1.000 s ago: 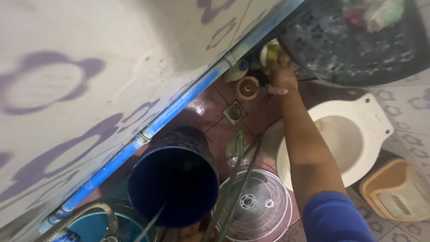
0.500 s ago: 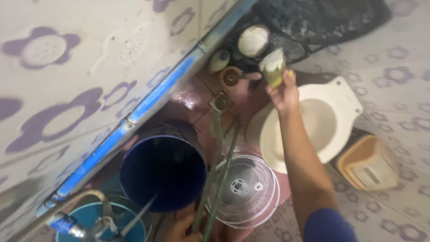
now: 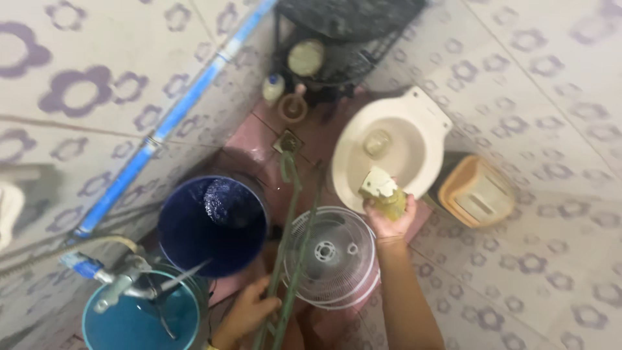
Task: The person washes a electric fan's grill and blade by hand in a bathroom, using a sponge and soapy water from a bucket and then rinsing the parts.
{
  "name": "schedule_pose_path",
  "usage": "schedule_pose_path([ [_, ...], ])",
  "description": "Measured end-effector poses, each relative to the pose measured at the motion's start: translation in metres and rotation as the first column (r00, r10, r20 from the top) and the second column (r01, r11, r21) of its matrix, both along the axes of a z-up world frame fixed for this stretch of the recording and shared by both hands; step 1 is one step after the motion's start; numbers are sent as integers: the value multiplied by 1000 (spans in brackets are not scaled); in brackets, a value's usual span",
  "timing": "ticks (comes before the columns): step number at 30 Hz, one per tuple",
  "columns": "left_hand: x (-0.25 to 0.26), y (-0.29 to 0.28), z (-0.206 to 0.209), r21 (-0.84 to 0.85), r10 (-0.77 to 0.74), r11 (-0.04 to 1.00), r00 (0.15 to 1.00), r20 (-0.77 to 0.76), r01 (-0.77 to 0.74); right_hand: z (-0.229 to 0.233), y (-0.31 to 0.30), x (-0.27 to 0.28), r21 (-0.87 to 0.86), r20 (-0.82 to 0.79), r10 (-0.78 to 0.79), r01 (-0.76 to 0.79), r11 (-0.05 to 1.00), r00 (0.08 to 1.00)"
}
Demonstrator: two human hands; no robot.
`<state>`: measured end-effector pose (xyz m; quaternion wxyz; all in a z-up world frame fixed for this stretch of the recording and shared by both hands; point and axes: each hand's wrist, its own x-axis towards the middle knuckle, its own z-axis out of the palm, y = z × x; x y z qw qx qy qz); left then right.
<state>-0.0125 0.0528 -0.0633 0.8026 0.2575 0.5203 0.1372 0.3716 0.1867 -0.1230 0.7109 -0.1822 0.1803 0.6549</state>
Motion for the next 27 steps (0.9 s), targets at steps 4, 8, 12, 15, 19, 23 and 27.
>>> schedule_pose_path([
  [4, 12, -19, 1, 81, 10, 997, 1000, 18, -11, 45, -32, -14, -130, 34, -61, 65, 989, 998],
  [8, 26, -34, 22, 76, -26, 997, 995, -94, 33, 86, -82, -18, 181, 227, 174, -216, 959, 958],
  [12, 43, -54, 50, 90, 104, 991, 992, -65, -98, 81, -147, -7, 219, 63, 166, -176, 960, 984],
  [15, 52, -58, 71, 64, 26, 998, 985, -170, -15, 40, -185, 21, 94, 121, 182, -194, 977, 976],
  [19, 57, -81, 82, -21, 27, 999, 984, -179, -31, -19, -222, 35, -353, 380, 417, -287, 890, 826],
  [23, 58, -101, 65, -3, 33, 999, 991, -133, -33, -46, -247, 29, -628, 371, 624, -309, 714, 688],
  [27, 52, -116, 46, 109, 23, 994, 996, -86, -14, -49, -264, 17, -644, 429, 671, -316, 697, 605],
])
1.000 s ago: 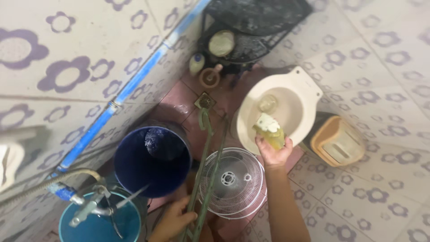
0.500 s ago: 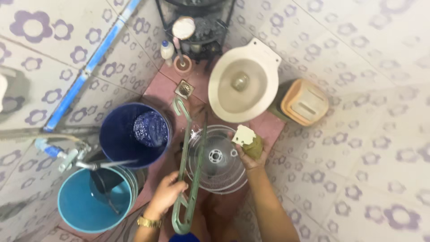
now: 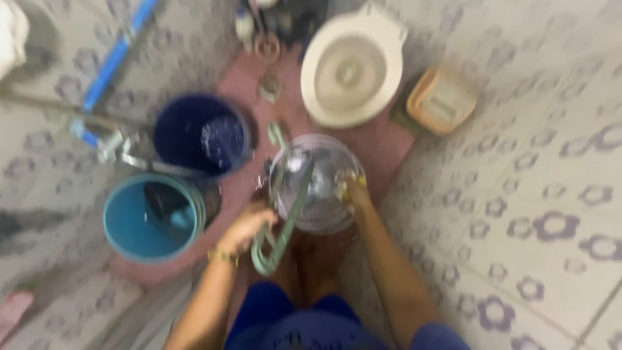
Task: The person washes a electric fan's grill and blade by hand in a bathroom, using a sponge and soapy water from a bucket and then rinsing the parts.
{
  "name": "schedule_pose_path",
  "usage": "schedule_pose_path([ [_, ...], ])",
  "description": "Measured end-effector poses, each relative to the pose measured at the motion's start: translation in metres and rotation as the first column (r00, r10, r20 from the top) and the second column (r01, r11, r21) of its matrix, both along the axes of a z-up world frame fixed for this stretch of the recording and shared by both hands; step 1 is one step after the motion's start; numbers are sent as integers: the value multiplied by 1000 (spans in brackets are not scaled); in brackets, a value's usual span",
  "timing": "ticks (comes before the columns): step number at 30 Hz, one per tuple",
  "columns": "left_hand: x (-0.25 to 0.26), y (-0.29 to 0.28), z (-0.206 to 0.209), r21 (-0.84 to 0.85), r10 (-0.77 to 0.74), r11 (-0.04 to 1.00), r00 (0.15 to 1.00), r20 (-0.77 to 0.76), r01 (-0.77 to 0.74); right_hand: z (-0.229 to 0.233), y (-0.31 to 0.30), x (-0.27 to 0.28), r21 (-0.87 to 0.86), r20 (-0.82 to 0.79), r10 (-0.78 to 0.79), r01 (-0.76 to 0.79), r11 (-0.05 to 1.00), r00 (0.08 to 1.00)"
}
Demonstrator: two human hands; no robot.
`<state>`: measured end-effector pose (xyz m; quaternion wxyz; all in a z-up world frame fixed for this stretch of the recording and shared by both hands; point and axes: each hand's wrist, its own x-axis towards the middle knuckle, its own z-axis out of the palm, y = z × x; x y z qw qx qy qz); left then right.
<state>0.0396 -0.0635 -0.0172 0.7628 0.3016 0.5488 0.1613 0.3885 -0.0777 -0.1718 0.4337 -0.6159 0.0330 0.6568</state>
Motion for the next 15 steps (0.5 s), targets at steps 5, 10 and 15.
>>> schedule_pose_path([
  [5, -9, 1, -1, -151, -58, 987, 995, -75, 46, 97, -10, -21, -34, -271, -94, 88, 996, 958],
  [10, -19, 0, -1, -203, -165, 970, 976, -140, 135, 88, -35, -21, 125, -447, -102, 174, 977, 889],
  [15, -26, -4, -2, -230, -154, 965, 983, -101, 128, 18, -66, -10, 52, -147, -99, 107, 993, 984],
])
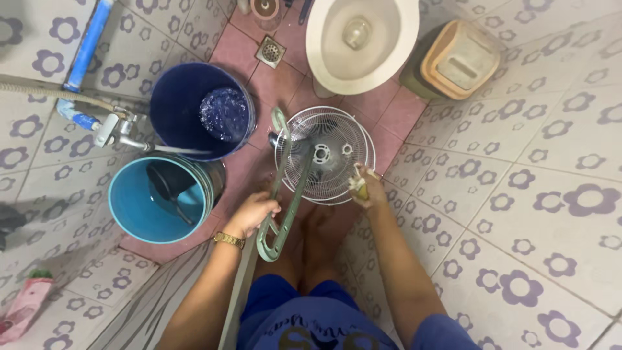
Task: The person washes a electric fan's grill and blade by hand in a bathroom, using a sponge and soapy water from a bucket and then rinsing the parts.
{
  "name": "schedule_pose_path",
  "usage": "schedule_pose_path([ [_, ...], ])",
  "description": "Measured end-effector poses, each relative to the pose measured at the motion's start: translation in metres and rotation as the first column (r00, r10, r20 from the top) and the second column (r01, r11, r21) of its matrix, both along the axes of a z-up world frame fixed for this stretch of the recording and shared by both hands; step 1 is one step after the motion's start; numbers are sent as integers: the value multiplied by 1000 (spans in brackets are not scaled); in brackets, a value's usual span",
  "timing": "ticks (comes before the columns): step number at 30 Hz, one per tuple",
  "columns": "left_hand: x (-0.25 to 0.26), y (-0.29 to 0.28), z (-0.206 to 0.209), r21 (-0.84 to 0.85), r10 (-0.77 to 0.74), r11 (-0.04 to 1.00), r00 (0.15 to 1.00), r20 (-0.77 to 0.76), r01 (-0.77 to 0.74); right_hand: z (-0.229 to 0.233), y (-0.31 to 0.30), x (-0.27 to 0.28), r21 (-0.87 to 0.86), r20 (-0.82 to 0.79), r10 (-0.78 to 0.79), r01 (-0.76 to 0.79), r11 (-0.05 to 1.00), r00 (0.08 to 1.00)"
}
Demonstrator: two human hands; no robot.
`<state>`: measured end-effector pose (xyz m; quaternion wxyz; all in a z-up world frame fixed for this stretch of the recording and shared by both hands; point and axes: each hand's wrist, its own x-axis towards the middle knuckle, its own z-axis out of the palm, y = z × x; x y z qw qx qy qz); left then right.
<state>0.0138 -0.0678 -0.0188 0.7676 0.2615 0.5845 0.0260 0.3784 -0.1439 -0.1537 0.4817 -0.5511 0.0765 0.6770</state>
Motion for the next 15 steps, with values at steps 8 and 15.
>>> schedule_pose_path([
  [8, 11, 3, 11, -51, -38, 998, 994, 105, 43, 35, 15, -21, -185, 211, 50, -10, 983, 976],
  [15, 50, 11, -1, -266, 1, 963, 989, 148, 38, 161, 16, -64, 341, -679, 35, 273, 900, 733],
])
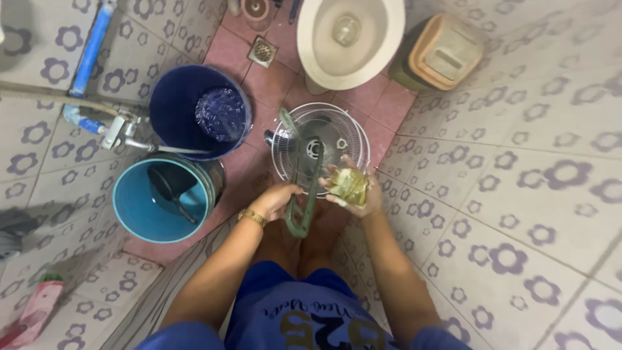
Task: The person washes a electric fan's grill and blade by hand in a bathroom, using a sponge and soapy water from a bucket and then rinsing the parts.
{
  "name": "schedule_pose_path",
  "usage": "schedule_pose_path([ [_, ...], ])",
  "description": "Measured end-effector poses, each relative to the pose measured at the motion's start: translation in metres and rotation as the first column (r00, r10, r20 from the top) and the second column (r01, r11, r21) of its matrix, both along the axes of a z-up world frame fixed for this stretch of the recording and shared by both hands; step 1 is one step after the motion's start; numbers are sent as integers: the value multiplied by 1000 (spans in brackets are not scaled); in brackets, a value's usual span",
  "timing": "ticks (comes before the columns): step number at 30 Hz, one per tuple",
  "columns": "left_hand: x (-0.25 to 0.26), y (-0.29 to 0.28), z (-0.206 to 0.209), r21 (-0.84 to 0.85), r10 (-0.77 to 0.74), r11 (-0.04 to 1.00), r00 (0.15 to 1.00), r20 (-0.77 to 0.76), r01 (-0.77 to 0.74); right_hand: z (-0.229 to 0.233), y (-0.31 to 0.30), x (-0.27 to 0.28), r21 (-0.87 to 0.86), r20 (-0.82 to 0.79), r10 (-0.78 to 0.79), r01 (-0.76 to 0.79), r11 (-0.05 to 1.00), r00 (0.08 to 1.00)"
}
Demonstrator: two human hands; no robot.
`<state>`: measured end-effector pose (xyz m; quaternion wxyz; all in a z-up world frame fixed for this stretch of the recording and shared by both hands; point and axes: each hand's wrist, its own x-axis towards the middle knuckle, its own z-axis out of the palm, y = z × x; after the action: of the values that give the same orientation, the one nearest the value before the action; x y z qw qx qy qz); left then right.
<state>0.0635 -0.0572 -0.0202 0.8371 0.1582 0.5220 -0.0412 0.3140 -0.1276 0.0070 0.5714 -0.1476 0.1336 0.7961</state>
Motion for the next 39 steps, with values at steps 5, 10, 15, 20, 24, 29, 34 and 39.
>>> schedule_pose_path([
  [5, 35, -20, -27, 184, 115, 975, 990, 76, -127, 27, -19, 7, 31, -24, -191, 192, 981, 981],
  [10, 65, -42, 12, 758, -25, 652, 999, 38, -12, -7, -31, 23, -184, 130, -178, 200, 962, 975],
  [15, 87, -36, 37, 855, 33, 517, 999, 13, -28, -66, -6, 9, -240, 179, -260, 298, 924, 949],
  [20, 46, 7, 36, 773, 74, 591, 939, -336, 230, -58, 51, -9, -87, 233, -131, 155, 984, 963],
  [24, -35, -8, -48, 770, 357, 604, 793, -494, 207, -40, 91, -21, -319, 185, -119, 174, 932, 976],
  [29, -166, -61, -165, 480, 399, 858, 355, -846, 180, -47, 113, -21, -352, 354, 29, 105, 930, 935],
  [34, -253, -93, -201, 427, 477, 863, 156, -865, -271, -48, 115, -7, -298, 282, 163, -75, 951, 946],
  [39, -302, -94, -293, 489, 503, 850, 25, -864, -197, -15, 121, -9, -247, 112, 231, -198, 949, 966],
])
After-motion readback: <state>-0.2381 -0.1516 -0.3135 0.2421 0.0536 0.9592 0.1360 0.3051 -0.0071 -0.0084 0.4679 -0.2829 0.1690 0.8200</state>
